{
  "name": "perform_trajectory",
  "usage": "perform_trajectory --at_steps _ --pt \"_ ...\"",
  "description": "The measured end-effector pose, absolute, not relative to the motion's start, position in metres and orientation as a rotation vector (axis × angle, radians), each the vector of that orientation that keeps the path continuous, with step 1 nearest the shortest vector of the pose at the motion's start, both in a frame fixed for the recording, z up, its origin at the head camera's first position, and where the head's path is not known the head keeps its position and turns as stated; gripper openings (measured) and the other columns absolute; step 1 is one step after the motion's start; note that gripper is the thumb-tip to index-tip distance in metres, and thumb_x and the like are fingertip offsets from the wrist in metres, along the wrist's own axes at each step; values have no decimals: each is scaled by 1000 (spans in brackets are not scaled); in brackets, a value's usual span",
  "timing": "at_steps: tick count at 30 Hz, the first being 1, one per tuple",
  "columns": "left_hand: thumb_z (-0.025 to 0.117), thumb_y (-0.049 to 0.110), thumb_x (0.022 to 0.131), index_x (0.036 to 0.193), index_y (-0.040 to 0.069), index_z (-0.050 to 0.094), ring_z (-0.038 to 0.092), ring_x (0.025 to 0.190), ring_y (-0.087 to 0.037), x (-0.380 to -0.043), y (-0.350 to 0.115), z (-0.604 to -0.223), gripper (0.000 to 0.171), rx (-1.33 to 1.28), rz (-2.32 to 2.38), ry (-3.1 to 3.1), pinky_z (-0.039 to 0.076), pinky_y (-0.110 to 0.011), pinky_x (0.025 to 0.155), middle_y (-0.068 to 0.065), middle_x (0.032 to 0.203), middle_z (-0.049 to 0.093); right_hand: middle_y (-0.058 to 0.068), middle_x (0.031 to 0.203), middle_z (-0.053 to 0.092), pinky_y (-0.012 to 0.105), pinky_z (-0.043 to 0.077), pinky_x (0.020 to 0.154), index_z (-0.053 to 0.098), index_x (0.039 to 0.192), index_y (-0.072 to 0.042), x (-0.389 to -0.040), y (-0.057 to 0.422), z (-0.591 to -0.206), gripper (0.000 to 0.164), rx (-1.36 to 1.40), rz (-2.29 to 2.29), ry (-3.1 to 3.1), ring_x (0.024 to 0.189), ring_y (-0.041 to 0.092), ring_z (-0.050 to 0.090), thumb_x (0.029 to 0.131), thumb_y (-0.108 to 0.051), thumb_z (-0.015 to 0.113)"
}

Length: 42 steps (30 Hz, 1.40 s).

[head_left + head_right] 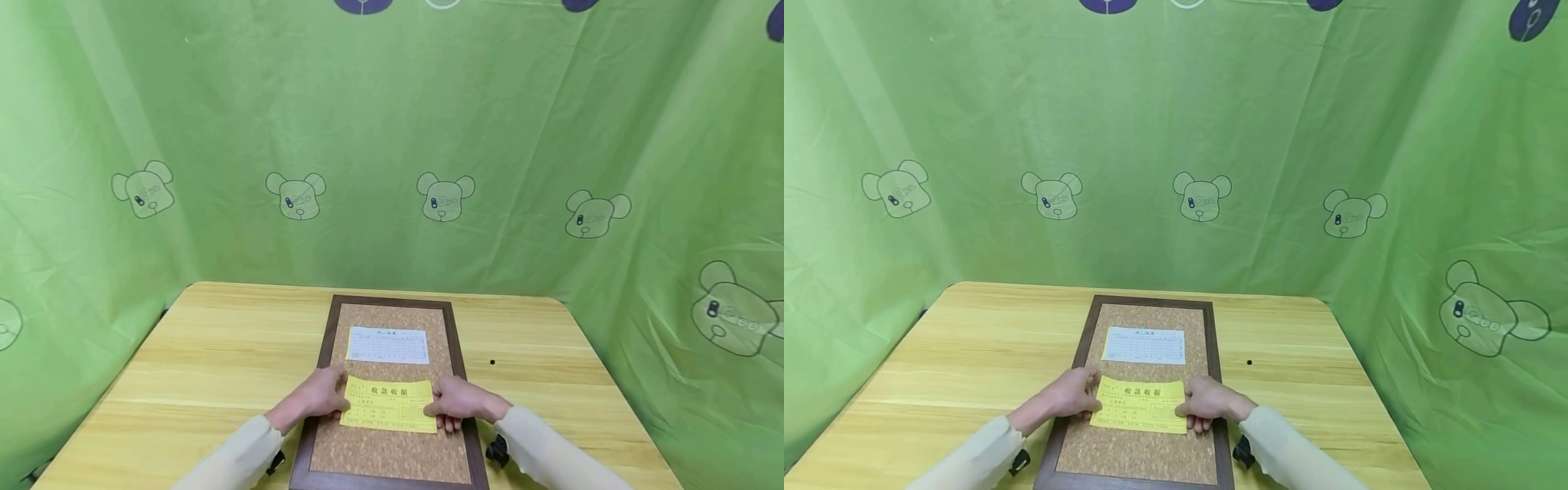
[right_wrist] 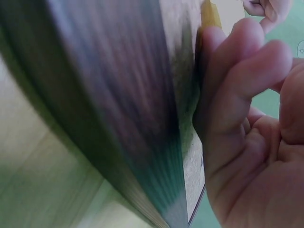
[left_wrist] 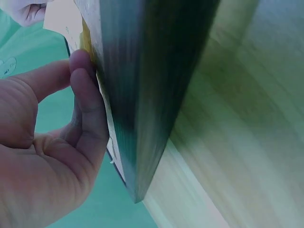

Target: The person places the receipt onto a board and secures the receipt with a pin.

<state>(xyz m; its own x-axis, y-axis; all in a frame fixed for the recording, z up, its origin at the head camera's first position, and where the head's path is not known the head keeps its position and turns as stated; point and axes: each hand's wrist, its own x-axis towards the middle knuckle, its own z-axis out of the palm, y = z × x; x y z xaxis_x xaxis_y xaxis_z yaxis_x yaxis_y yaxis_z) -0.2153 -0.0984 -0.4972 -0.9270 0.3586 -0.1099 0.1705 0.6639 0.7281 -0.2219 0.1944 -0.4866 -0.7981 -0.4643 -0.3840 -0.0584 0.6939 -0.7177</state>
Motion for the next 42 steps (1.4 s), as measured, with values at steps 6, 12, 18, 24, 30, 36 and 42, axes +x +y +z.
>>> perform_trajectory --at_steps 6,12,18,24,30,36,42 --pt "74 1 66 105 -3 57 50 60 -17 -216 -94 -494 43 446 963 2776 44 -26 46 -7 77 54 5 53 63 18 41 36 61 66 -2 -223 194 -488 21 -387 -962 2376 37 5 50 84 -12 67" --pt "76 1 68 107 -3 57 50 63 -18 -216 -91 -490 43 431 887 2821 44 -27 48 -8 78 55 4 53 62 19 42 36 59 65 -4 -225 192 -487 21 -374 -947 2401 37 6 51 83 -12 68" --pt "75 -1 69 104 -2 57 50 61 -17 -219 -90 -491 40 472 845 2855 44 -26 47 -6 74 55 4 52 62 20 43 37 57 64 -4 -226 192 -486 22 -384 -956 2416 38 7 51 82 -11 68" --pt "75 1 69 104 -1 57 50 61 -16 -221 -89 -493 39 482 795 2880 43 -27 48 -4 73 54 4 52 61 21 43 37 56 63 -5 -226 192 -485 23 -386 -952 2425 38 7 51 82 -11 68" --pt "77 8 69 111 0 56 50 61 -18 -218 -90 -492 47 476 702 2924 43 -31 51 -6 74 55 4 50 60 24 45 37 53 60 -7 -226 193 -487 27 -422 -934 2468 36 7 50 81 -11 70" --pt "76 14 72 120 3 56 55 76 -22 -217 -94 -494 53 627 579 2981 48 -37 65 -11 93 62 3 51 59 23 42 35 52 67 -6 -226 194 -490 24 -431 -906 2553 36 8 48 78 -12 73" --pt "73 21 77 120 3 61 44 82 -20 -215 -99 -499 48 799 478 2993 41 -32 69 -6 97 54 0 65 55 24 39 41 51 93 -4 -226 194 -492 35 -480 -798 2694 48 10 49 75 -18 78"
